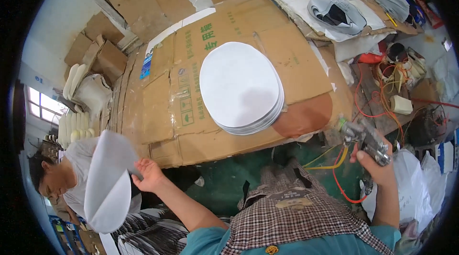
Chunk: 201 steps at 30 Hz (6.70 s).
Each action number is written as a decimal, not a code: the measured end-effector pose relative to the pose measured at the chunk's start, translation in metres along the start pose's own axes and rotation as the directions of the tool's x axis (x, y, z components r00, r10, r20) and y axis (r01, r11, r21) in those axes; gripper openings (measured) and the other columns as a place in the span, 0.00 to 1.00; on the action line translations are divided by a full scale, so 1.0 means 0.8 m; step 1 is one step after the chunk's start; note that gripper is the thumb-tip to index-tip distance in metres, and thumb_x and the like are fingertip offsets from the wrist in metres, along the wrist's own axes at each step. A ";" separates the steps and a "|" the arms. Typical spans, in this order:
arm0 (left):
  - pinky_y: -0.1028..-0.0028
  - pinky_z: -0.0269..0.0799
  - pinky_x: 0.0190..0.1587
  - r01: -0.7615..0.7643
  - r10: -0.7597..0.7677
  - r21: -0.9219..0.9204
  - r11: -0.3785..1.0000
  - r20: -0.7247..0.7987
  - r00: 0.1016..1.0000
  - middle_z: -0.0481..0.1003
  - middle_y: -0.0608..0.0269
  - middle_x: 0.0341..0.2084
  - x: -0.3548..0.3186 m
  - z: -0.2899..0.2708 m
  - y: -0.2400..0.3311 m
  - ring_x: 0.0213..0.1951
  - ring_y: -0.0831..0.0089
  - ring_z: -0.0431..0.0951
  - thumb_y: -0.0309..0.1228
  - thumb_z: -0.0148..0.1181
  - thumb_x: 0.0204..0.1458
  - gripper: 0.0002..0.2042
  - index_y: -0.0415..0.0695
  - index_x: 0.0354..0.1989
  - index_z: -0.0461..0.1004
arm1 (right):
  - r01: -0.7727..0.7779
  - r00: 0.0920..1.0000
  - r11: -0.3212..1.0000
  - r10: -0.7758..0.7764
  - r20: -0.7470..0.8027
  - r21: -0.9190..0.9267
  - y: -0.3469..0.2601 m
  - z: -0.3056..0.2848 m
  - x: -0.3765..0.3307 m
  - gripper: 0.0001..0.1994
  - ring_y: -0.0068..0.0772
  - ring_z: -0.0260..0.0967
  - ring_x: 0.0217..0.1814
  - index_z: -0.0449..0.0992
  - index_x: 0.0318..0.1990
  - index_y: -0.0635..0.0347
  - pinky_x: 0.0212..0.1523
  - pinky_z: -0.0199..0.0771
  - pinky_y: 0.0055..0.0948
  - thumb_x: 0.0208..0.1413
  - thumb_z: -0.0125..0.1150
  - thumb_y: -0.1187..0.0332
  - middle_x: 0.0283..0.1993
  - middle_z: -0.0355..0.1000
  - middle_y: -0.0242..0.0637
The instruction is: Handing over white oval fabric or foam pieces to a coworker for stacking on a rack in a factory setting.
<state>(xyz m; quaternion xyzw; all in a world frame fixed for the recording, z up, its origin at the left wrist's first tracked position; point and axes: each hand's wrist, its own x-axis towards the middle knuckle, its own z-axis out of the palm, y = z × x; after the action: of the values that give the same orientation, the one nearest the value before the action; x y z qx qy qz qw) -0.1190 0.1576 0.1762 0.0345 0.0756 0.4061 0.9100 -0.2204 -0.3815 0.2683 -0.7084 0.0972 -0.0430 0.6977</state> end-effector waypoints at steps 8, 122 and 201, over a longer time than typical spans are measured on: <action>0.76 0.67 0.26 0.251 -0.168 0.424 0.870 -0.224 0.960 0.72 0.61 0.23 0.020 -0.095 -0.109 0.25 0.72 0.71 0.31 0.53 0.49 0.08 0.39 0.28 0.71 | -0.022 0.998 0.994 0.029 0.063 -0.110 -0.007 -0.014 -0.023 0.28 0.25 0.69 0.28 0.63 0.53 0.68 0.30 0.72 0.25 0.43 0.64 0.68 0.30 0.70 0.37; 0.65 0.68 0.51 0.002 -0.373 0.758 0.652 0.319 0.871 0.68 0.45 0.49 0.080 0.007 -0.172 0.48 0.59 0.70 0.23 0.49 0.52 0.17 0.30 0.50 0.64 | 0.107 0.986 0.964 -0.134 0.095 0.244 0.040 -0.005 -0.050 0.22 0.26 0.68 0.41 0.61 0.55 0.66 0.46 0.69 0.29 0.53 0.56 0.71 0.40 0.69 0.37; 0.60 0.70 0.39 -0.178 -0.182 0.592 -0.786 0.054 0.982 0.73 0.51 0.30 -0.017 -0.173 -0.303 0.33 0.52 0.74 0.29 0.53 0.44 0.06 0.40 0.26 0.75 | -0.035 0.989 0.996 0.047 0.140 -0.086 0.005 -0.044 0.090 0.27 0.25 0.68 0.29 0.63 0.54 0.68 0.31 0.72 0.23 0.45 0.64 0.69 0.32 0.69 0.36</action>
<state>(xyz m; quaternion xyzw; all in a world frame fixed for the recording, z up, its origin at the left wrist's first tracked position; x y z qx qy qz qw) 0.0271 -0.0146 0.0113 0.9092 0.3210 0.0495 0.2605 -0.1576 -0.4302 0.2594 -0.7361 0.0634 0.0260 0.6734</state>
